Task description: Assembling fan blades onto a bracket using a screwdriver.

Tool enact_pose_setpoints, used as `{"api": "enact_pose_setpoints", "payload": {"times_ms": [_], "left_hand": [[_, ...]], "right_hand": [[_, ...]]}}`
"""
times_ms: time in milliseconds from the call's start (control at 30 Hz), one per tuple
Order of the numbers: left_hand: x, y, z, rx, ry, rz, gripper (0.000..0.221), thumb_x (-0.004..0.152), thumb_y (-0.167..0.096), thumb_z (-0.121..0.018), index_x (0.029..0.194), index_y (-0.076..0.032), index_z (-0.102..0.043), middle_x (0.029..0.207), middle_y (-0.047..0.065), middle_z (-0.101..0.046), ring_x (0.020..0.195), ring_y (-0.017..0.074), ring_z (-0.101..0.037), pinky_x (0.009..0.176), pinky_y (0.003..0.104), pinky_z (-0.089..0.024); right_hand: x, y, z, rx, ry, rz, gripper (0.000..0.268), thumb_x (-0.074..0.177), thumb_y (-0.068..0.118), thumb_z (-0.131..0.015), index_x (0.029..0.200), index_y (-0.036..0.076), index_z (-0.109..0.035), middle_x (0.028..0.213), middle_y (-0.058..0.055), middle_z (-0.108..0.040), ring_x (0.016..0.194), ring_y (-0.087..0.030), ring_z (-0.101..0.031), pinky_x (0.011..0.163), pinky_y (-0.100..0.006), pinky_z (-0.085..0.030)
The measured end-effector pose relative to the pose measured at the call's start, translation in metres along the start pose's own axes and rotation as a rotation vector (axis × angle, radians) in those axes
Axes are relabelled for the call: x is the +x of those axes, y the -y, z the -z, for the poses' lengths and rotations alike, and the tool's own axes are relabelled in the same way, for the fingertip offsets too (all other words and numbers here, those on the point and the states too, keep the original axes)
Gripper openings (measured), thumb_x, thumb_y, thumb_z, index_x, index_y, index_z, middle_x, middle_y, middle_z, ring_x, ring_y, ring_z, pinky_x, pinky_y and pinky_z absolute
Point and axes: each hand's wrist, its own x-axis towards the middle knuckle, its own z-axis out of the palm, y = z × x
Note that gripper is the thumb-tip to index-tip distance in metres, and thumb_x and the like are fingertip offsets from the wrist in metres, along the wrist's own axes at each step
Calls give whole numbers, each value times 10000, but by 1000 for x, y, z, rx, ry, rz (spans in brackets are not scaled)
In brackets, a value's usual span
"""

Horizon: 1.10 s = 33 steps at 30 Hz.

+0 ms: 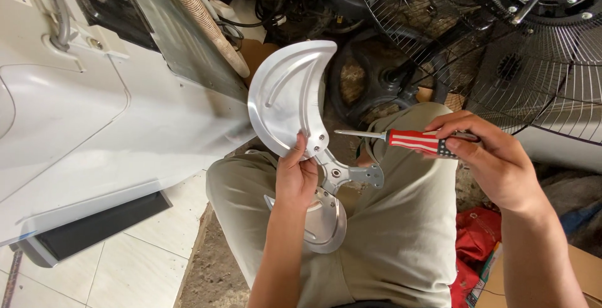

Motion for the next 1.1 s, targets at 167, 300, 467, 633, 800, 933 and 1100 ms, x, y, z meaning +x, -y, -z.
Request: {"api": "enact_pose_setpoints", "payload": {"times_ms": [167, 300, 467, 633, 800, 933, 1100], "left_hand": [[20, -10, 12, -27, -45, -21, 248, 897, -73, -737, 1139, -22, -713, 1109, 73, -758, 1019, 133, -719, 847, 207, -599], [20, -24, -1, 31, 27, -13, 304, 974, -201, -705, 1245, -63, -698, 1232, 87, -736, 1173, 210, -692, 1052, 305, -555], [40, -32, -8, 35, -65, 49, 319, 971, -248, -707, 1255, -102, -698, 1262, 81, -723, 1186, 196, -674, 1086, 302, -512], [76, -34, -5, -1, -146, 102, 342, 995, -249, -677, 1289, -73, -664, 1289, 105, -704, 1203, 215, -661, 1084, 308, -504], [81, -42, -52, -62, -255, 145, 450, 1029, -242, -605, 1414, -16, -544, 1479, 225, -552, 1406, 325, -500, 1218, 390, -346], [99, -42, -60, -87, -283, 171, 475, 1047, -265, -559, 1440, -14, -468, 1524, 276, -469, 1490, 322, -397, 1285, 425, -242], [121, -26, -48, -120, -598, 118, 330, 1008, -148, -567, 1288, 5, -654, 1308, 150, -687, 1251, 317, -605, 1154, 451, -444]], "right_hand": [[41, -35, -11, 616, -200, -234, 331, 937, -28, -457, 1235, -49, -600, 1272, -266, -637, 1129, -436, -674, 973, -495, -611], [81, -90, -38, 935, -123, -624, 562, 752, 40, -560, 1304, -51, -510, 1254, -177, -564, 1104, -293, -610, 922, -395, -575], [157, -157, -103, 957, -83, -742, 217, 668, 42, -599, 885, 35, -588, 816, -56, -514, 796, -179, -568, 794, -327, -565], [281, -347, -145, 507, -157, -776, 177, 734, 38, -738, 858, -5, -619, 671, -98, -578, 583, -237, -656, 574, -383, -624], [344, -403, -173, 67, -175, -671, 283, 785, 228, -871, 939, 48, -716, 681, -96, -649, 578, -193, -694, 536, -312, -600], [374, -453, -185, 97, -173, -672, 283, 833, 167, -817, 1086, 51, -765, 758, -88, -665, 637, -156, -638, 549, -237, -566], [417, -505, -189, -140, -66, -587, 269, 871, 154, -743, 1117, 78, -667, 1136, -74, -757, 991, -231, -688, 838, -414, -495]]}}
